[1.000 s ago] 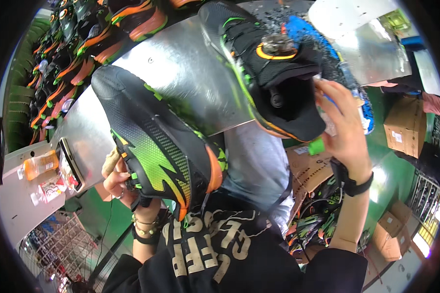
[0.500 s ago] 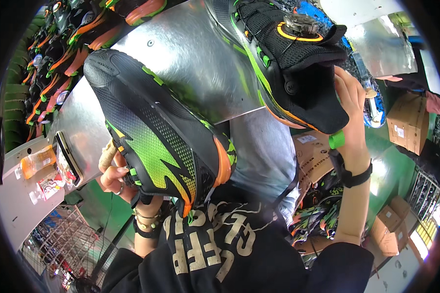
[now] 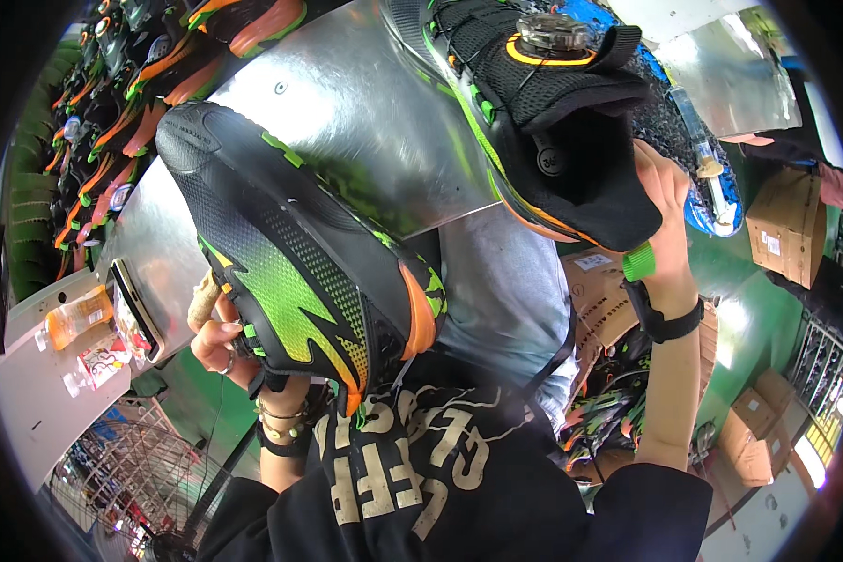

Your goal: Injecting adhesive or liquid into the joints and soles of athletic shoes using a syringe on a factory assembly line.

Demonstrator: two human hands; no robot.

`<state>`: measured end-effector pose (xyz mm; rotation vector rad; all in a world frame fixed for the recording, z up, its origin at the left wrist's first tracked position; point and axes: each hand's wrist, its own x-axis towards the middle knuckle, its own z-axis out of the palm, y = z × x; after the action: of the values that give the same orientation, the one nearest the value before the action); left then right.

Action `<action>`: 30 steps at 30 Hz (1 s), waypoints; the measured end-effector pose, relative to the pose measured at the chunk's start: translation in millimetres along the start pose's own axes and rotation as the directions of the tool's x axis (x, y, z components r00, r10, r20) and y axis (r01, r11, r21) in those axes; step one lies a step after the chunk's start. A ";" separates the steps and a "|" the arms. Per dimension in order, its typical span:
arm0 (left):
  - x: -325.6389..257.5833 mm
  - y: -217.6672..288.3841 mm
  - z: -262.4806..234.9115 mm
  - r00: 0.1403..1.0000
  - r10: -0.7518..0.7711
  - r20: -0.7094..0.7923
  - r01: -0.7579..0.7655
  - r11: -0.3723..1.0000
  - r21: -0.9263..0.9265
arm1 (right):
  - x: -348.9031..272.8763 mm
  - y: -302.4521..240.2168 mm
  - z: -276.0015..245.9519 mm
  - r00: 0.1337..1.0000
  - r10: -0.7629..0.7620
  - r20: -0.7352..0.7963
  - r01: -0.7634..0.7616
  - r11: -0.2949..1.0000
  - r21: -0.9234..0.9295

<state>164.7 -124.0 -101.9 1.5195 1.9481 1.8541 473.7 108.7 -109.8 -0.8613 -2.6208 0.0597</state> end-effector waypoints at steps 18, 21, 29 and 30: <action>2.8 1.8 7.5 1.000 -0.020 -0.006 0.019 0.999 -0.041 | -2.5 -66.7 -108.1 0.723 0.684 0.103 -0.660 0.637 0.399; 5.5 3.2 3.9 1.000 -0.002 0.013 0.002 1.000 -0.012 | -1.9 -87.0 -119.6 0.594 0.705 -0.388 -0.231 0.611 0.757; 10.2 6.2 10.2 1.000 -0.022 0.017 0.023 0.999 -0.042 | 53.5 -155.8 -55.7 0.955 0.081 -0.286 0.275 0.119 0.954; 10.5 6.8 10.8 0.999 -0.034 0.005 0.034 0.998 -0.055 | 59.1 -157.7 -51.3 0.976 0.068 -0.205 0.195 0.128 0.972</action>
<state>169.9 -110.6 -93.7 1.4638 1.8929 1.8736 360.0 11.1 -17.5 -0.1626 -1.6765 1.4705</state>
